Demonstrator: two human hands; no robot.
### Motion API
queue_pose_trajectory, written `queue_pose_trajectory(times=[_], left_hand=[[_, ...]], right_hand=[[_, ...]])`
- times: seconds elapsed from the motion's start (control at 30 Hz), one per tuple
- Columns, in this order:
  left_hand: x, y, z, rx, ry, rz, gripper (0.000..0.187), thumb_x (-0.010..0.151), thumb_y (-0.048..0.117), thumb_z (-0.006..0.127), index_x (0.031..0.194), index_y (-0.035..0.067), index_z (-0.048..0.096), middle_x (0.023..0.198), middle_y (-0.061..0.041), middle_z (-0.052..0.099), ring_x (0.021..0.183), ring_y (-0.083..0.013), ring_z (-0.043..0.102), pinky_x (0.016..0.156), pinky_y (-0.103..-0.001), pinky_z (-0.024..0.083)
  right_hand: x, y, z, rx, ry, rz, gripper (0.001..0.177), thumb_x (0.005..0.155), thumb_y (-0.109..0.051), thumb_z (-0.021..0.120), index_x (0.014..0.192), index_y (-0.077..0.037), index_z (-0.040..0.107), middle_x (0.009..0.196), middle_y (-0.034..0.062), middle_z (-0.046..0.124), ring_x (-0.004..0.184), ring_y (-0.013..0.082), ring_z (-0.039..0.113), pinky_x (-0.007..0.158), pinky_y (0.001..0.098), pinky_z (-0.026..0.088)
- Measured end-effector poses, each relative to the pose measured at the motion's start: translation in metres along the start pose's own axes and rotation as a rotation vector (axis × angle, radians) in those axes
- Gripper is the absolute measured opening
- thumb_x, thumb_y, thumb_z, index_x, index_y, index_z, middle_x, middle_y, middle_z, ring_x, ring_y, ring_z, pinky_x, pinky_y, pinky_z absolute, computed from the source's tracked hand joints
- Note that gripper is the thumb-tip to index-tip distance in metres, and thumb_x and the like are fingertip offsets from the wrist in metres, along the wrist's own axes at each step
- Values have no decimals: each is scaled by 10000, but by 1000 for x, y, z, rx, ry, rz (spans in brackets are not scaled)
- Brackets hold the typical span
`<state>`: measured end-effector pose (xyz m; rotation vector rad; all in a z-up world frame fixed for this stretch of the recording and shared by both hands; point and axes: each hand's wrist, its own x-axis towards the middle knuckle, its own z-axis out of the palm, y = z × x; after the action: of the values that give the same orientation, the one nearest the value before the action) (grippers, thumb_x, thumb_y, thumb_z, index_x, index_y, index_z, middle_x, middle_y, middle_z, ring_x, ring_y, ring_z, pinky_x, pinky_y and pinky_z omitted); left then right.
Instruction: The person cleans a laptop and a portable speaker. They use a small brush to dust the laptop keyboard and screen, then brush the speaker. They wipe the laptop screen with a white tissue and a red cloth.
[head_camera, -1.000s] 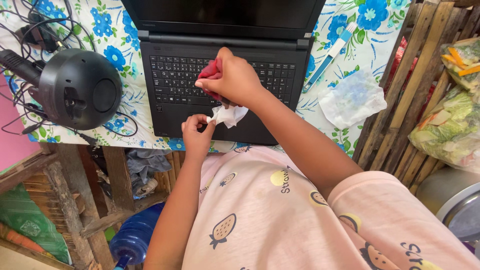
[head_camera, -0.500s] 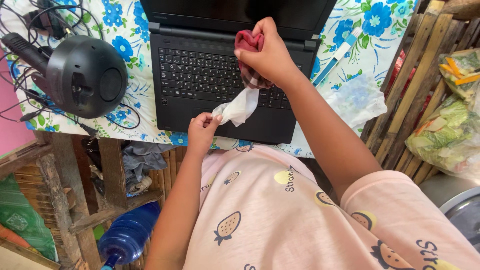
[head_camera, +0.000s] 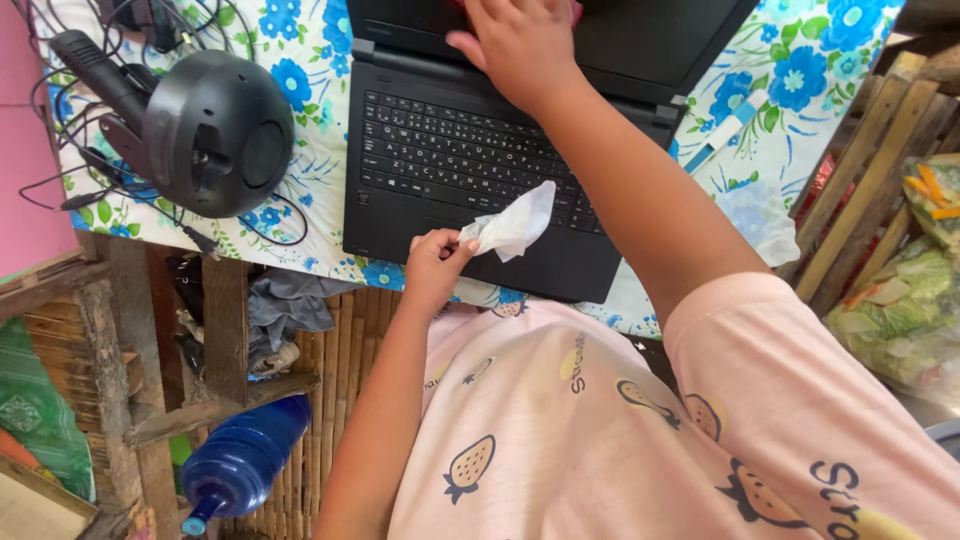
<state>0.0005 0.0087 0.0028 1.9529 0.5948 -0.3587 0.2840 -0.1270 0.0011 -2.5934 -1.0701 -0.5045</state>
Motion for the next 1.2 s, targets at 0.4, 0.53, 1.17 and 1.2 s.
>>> queue_pose_trajectory(times=[0.4,0.53,1.17,1.2], left_hand=[[-1,4,-1,28,8,35,220,825,267,835,921,79,770,814,-6,654,886,-173,529,783,-325,490],[-2,1,0,56,6,37,201,831,258,831,909,81,775,833,-9,665,888,-179,530,794,-330,488],[30,94,9,-833,-159,41,410,1068,308,590,1354,14,597,1130,-82,648,985,-140,605,857,-329,502],[30,97,10,-844,-156,12,375,1076,273,600,1326,-6,616,1091,-100,649,936,-159,603,811,-350,503]], right_hand=[[6,12,-22,-11,-238,-264,493,1072,-100,507,1564,-124,513,1580,45,558,1462,247,478,1094,573,278],[19,9,-28,273,-594,224,455,1077,-116,459,1507,-228,555,1411,36,600,1340,284,497,1083,567,344],[-97,-79,-120,1752,-143,1003,234,1034,-34,586,1266,-15,606,1161,95,650,1070,157,639,963,321,539],[-101,-76,-122,1838,-48,1099,183,1040,-33,550,1214,-22,604,1141,107,674,1040,174,664,951,338,561]])
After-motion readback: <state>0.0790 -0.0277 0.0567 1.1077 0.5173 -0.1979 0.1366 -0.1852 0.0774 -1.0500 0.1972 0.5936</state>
